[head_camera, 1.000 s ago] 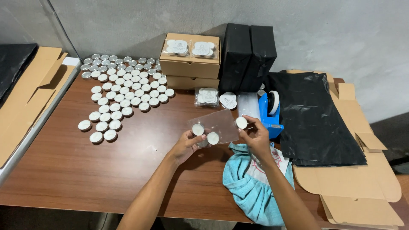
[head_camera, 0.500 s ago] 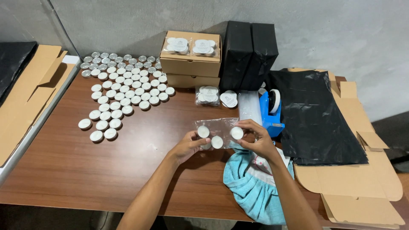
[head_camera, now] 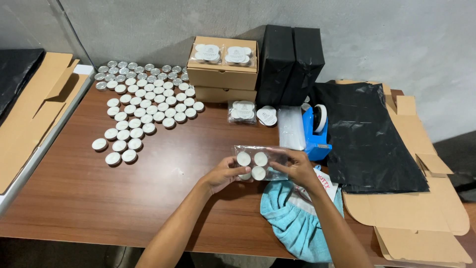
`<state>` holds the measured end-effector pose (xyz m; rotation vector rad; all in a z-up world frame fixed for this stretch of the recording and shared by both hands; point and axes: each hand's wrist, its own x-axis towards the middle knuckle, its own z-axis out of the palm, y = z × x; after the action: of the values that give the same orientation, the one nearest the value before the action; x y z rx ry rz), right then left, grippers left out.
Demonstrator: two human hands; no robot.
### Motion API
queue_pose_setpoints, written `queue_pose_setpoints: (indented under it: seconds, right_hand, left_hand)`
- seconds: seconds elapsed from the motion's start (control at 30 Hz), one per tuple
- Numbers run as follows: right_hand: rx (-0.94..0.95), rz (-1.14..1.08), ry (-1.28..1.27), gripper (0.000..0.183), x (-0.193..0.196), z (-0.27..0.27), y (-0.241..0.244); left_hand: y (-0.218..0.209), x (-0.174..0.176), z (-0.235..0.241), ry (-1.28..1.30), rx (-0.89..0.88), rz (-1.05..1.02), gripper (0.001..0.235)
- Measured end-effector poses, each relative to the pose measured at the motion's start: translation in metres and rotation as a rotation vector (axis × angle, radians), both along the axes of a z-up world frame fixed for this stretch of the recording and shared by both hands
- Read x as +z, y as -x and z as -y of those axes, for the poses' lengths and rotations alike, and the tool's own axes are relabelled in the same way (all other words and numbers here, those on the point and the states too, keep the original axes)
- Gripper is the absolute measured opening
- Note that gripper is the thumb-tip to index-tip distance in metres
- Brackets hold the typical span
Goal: The person is packing small white candle containers into a clear plastic bag on a wooden table in a packaging area.
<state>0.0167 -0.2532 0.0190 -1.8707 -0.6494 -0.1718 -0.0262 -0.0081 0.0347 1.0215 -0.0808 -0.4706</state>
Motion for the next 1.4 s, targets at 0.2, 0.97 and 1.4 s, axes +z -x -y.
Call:
queue_pose_setpoints:
  seconds: [0.2, 0.97, 1.4]
  right_hand:
    - [0.022, 0.005, -0.043, 0.022, -0.016, -0.001, 0.000]
    - [-0.286, -0.342, -0.355, 0.009, -0.041, -0.011, -0.010]
    - [-0.311, -0.342, -0.281, 0.016, -0.015, -0.015, -0.041]
  left_hand:
    - [-0.018, -0.030, 0.004, 0.049, 0.029, -0.026, 0.019]
    - [-0.023, -0.041, 0.014, -0.011, 0.139, 0.082, 0.037]
    - [-0.032, -0.071, 0.007, -0.026, 0.162, 0.138, 0.012]
